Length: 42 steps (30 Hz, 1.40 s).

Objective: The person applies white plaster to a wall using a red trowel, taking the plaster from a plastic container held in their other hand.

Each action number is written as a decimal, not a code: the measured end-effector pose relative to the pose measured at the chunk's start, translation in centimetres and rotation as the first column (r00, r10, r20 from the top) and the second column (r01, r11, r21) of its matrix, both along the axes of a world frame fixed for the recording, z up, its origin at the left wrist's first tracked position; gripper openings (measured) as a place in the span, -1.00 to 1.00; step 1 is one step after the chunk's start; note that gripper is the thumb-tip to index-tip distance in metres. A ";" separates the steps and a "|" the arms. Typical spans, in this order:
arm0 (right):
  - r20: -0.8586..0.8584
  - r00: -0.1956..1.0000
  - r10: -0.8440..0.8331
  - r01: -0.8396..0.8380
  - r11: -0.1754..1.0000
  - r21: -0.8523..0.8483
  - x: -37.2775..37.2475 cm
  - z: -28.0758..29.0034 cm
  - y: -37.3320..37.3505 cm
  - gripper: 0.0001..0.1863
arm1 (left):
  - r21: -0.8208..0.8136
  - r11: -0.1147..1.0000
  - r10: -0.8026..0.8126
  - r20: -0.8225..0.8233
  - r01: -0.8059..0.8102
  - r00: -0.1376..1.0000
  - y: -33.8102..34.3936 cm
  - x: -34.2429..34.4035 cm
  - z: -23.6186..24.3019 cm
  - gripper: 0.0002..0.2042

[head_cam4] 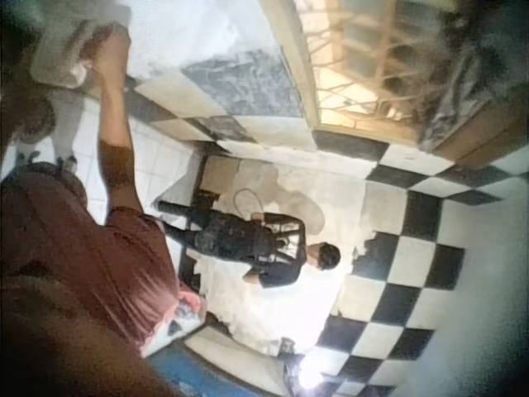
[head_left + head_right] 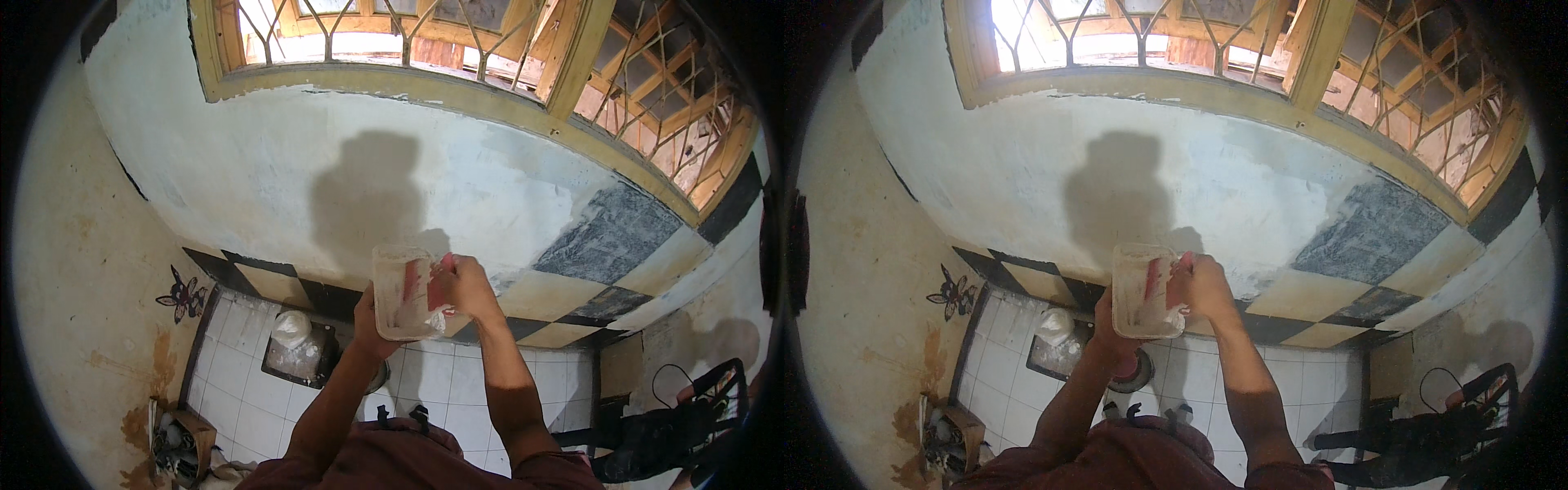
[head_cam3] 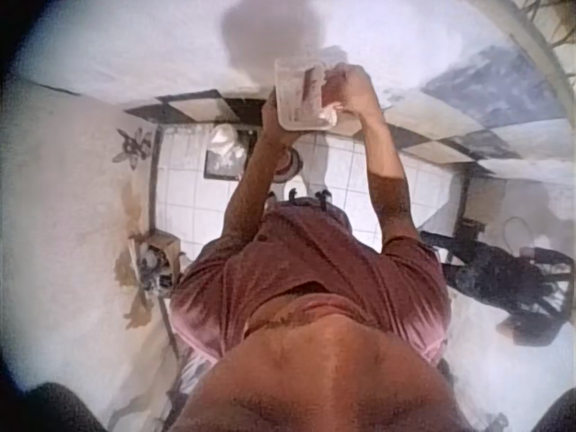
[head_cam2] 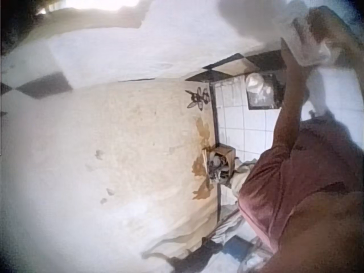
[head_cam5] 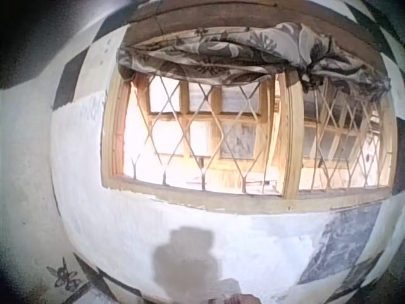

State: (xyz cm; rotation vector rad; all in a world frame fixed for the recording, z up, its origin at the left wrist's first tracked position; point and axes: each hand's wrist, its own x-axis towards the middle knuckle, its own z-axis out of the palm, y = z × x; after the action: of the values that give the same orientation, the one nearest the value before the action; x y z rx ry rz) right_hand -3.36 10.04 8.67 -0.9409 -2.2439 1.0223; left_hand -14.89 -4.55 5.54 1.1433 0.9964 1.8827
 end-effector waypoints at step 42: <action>-0.487 0.852 -0.192 -0.117 0.837 -0.534 3.1 0.8 -1.0 -0.77 | -0.020 0.947 -0.214 0.707 0.322 0.674 1.8 1.1 -1.9 -0.46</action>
State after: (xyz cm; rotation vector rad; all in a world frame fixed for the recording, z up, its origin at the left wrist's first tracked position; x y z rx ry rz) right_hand -0.29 9.09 9.52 -0.7809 -1.4835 1.7212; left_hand -13.84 -2.75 3.62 0.3711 0.4748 1.7362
